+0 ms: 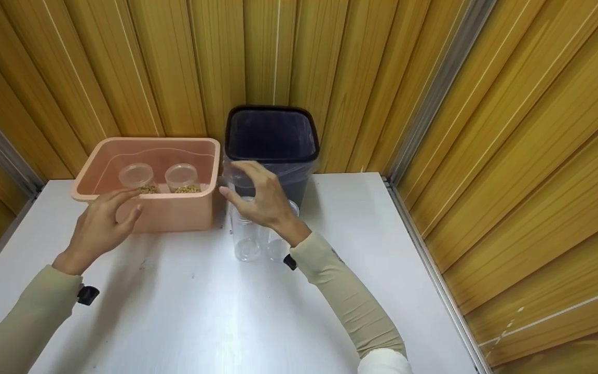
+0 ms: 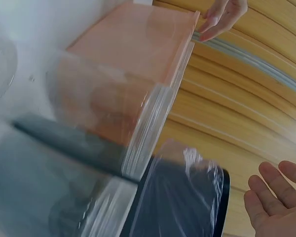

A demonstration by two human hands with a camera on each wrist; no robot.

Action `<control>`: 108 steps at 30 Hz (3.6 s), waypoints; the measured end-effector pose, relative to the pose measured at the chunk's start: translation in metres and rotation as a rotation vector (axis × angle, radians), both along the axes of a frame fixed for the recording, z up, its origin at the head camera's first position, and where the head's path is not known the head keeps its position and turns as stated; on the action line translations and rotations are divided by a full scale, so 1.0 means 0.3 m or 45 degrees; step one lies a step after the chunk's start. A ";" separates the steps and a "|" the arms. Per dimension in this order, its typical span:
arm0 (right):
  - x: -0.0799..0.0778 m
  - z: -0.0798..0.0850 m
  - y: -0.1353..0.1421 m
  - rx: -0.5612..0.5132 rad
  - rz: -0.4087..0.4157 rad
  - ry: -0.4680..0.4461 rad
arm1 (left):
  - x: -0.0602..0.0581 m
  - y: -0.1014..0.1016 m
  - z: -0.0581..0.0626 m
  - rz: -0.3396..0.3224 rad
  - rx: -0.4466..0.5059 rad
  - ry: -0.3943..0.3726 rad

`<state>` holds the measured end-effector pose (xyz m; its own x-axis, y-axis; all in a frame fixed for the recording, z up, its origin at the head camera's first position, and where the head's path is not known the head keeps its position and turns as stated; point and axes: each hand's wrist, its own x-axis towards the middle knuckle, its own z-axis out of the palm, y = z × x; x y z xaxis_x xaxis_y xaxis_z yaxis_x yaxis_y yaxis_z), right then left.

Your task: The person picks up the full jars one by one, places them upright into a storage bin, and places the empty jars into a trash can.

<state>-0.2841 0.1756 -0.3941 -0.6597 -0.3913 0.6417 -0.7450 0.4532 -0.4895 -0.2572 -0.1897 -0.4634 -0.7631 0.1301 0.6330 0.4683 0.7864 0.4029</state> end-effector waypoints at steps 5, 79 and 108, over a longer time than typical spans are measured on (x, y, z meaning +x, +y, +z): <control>-0.008 0.009 0.073 0.041 -0.029 0.067 | 0.004 0.070 0.003 -0.049 0.025 0.008; -0.212 -0.068 0.367 0.079 -0.418 0.413 | -0.081 0.617 -0.128 -0.519 0.488 -0.394; -0.213 -0.065 0.363 0.119 -0.425 0.415 | -0.104 0.536 0.312 -0.534 0.474 -0.226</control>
<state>-0.3480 0.2844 -0.4137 -0.5290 -0.2581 0.8084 -0.6593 0.7248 -0.2001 -0.2885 -0.0290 -0.3698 -0.7931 0.2373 0.5610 0.6088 0.3388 0.7173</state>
